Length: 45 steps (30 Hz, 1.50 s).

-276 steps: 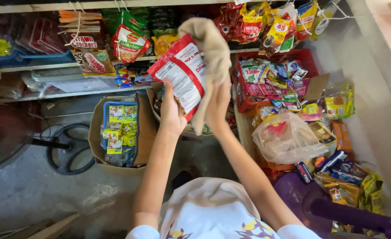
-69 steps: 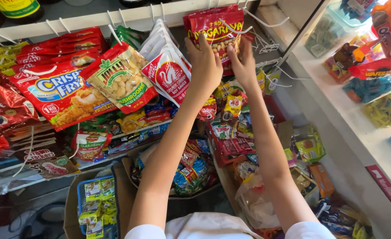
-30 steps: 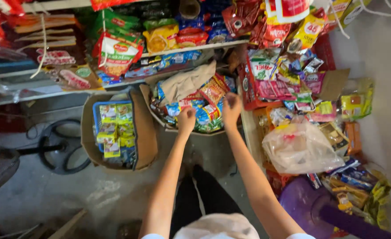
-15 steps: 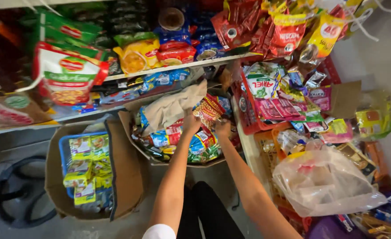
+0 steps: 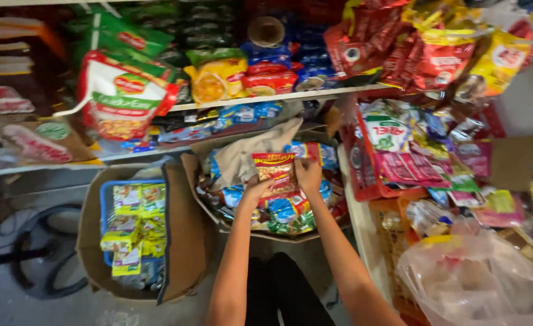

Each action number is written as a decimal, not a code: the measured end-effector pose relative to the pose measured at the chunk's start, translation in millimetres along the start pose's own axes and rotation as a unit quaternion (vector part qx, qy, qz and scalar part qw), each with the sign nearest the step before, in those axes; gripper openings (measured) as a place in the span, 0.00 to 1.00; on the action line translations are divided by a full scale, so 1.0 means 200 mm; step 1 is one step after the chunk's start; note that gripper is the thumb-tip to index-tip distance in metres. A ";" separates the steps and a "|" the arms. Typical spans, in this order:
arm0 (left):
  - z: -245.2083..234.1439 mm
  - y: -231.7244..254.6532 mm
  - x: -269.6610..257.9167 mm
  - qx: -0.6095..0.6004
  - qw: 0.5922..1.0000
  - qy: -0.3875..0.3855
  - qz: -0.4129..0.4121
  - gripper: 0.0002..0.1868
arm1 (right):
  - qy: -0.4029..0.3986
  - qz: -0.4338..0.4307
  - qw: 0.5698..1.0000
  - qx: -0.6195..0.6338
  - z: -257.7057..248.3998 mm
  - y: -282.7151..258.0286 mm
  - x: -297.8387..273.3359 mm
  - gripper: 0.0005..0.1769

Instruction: The recorder is wiping down various snack bags and sauce packets with a cloth and organizing them on grocery store shelves.

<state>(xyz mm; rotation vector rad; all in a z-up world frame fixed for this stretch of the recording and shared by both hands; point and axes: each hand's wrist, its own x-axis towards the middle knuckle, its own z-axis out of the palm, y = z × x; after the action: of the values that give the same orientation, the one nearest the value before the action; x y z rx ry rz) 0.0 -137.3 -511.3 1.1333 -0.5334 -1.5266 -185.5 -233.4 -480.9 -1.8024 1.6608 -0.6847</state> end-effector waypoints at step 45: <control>1.04 1.70 -2.11 -0.036 0.980 0.033 0.191 0.38 | 0.088 -0.187 0.963 0.174 -1.84 -2.20 -0.99 0.27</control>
<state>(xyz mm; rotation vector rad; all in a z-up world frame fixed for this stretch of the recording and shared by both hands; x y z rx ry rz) -39.2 105.4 14.6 0.9574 -0.6063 -1.1627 -162.0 -42.3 95.2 -1.8451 1.2090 -1.2500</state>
